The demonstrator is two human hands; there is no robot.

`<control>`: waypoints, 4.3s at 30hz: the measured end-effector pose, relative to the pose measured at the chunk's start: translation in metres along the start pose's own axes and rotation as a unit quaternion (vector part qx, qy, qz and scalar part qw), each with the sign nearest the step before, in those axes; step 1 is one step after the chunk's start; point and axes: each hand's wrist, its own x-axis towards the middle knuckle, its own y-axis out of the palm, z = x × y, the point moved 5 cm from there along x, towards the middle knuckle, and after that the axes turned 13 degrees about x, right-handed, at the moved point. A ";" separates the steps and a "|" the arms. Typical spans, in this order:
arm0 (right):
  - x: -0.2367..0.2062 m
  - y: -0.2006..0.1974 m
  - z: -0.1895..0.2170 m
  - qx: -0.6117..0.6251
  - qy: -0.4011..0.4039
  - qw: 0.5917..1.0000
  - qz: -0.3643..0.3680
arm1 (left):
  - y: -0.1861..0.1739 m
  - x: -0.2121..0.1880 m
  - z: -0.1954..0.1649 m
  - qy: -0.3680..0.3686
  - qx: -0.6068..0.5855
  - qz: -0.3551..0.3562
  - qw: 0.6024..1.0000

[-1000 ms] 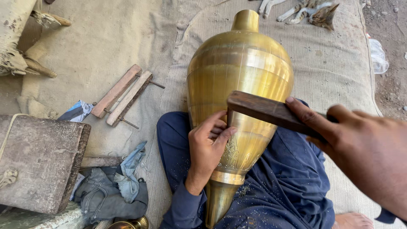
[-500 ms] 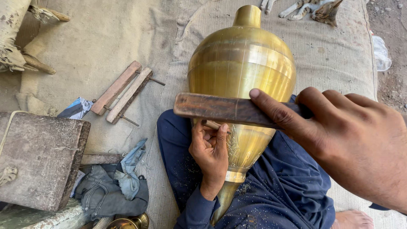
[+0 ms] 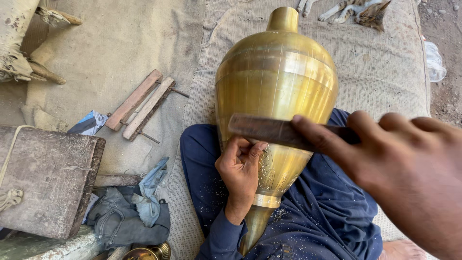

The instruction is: The person sits on a floor mat and uses a chisel and hammer to engrave a decorative pattern onto a large brass vessel. They repeatedly tap the chisel with the hammer to create fine lines and details on the metal surface.

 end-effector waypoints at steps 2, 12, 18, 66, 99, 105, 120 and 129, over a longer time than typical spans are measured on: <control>-0.001 -0.007 -0.002 0.088 0.010 0.994 -0.062 | 0.001 0.004 0.001 0.000 -0.036 0.025 0.999; -0.021 0.046 -0.023 0.143 0.127 0.981 0.031 | 0.000 0.024 -0.006 0.054 0.009 0.111 0.992; -0.045 0.074 -0.032 0.255 0.195 0.947 0.014 | 0.004 0.036 -0.015 0.084 0.026 0.214 0.973; 0.149 0.310 -0.104 0.902 0.218 0.315 -0.199 | -0.021 0.068 0.194 -0.233 -0.055 0.005 0.971; -0.142 0.360 -0.042 0.539 0.553 0.625 -0.111 | -0.049 -0.016 0.040 -0.131 -0.156 -0.036 0.978; -0.064 0.189 -0.061 0.425 0.323 0.823 -0.194 | -0.046 -0.025 0.028 -0.086 -0.096 -0.050 0.990; 0.073 -0.050 0.049 0.097 -0.104 0.988 0.067 | -0.039 -0.022 0.044 -0.114 -0.117 -0.055 0.985; 0.038 -0.016 0.016 -0.006 -0.004 0.985 0.170 | -0.043 -0.002 0.042 -0.035 -0.098 0.090 0.991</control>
